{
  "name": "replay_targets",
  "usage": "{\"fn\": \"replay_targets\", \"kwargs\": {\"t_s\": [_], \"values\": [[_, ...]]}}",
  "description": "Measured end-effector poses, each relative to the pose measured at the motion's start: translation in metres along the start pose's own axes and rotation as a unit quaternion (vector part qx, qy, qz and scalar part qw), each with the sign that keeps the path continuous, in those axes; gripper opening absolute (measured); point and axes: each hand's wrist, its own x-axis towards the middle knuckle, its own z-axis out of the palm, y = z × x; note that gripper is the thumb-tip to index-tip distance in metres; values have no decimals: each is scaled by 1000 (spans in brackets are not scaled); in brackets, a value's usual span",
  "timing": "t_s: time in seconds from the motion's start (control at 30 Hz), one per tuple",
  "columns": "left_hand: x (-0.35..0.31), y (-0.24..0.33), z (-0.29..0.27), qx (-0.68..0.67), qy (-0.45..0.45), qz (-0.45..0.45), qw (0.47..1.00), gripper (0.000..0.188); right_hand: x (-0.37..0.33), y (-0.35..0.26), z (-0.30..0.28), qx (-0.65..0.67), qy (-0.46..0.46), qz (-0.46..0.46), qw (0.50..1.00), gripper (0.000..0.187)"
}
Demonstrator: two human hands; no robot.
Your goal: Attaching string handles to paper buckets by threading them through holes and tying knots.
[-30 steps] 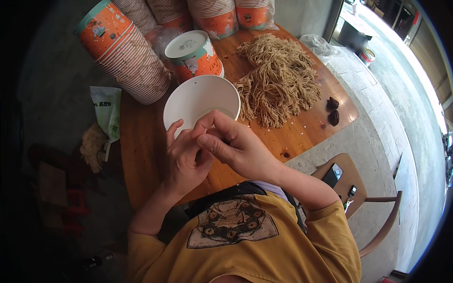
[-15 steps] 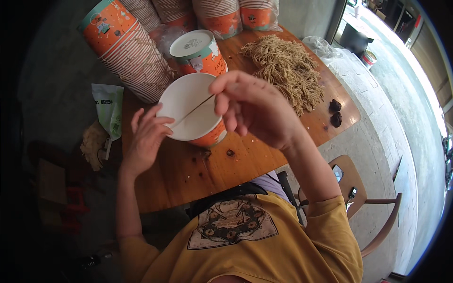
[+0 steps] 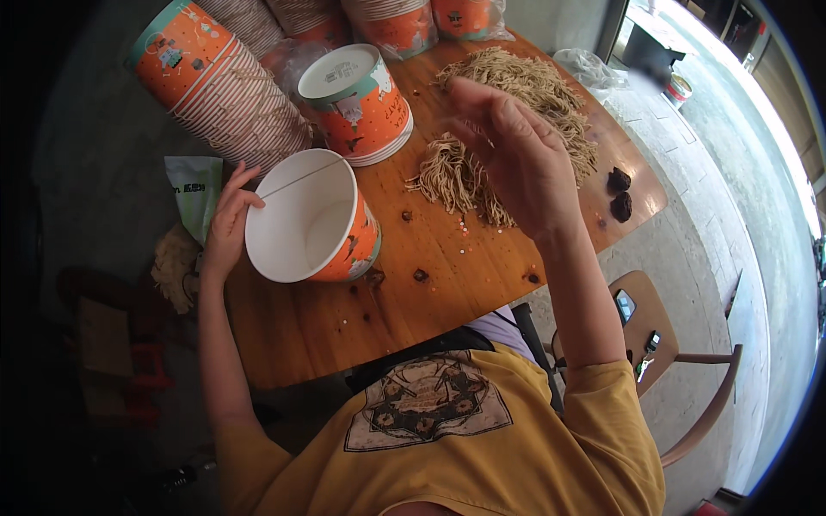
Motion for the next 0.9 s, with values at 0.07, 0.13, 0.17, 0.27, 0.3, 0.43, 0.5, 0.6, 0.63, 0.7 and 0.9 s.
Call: {"fn": "replay_targets", "kwargs": {"t_s": [0.07,0.13,0.17,0.27,0.3,0.43,0.5,0.6,0.63,0.7,0.9], "values": [[0,-1,1,-16,-1,-1,1000,18,6,8,19,78,83,-31,993,35],[1,6,-4,-10,-10,-7,1000,24,8,19,7,97,-53,-50,993,34],[2,10,-4,-8,-14,-8,1000,24,11,20,8,85,-124,-20,988,32],[-2,36,-9,-16,56,-54,997,28,-3,21,37,-325,-179,43,928,28],[2,56,-10,-11,79,-45,996,29,-5,25,36,-371,-252,9,894,26],[4,140,6,-27,22,127,991,53,-17,33,38,-433,-338,9,836,19],[3,161,17,-62,1,136,989,58,-18,32,43,-489,-367,33,791,18],[5,168,28,-149,-35,73,985,54,-19,34,42,-534,-380,31,755,17],[5,170,29,-149,-35,74,985,54,-19,36,40,-534,-379,31,755,17],[6,173,30,-227,-40,-20,973,45,-21,39,36,-543,-387,32,744,16],[13,179,45,-240,35,-2,970,20,-25,45,30,-551,-350,-28,757,16]]}}
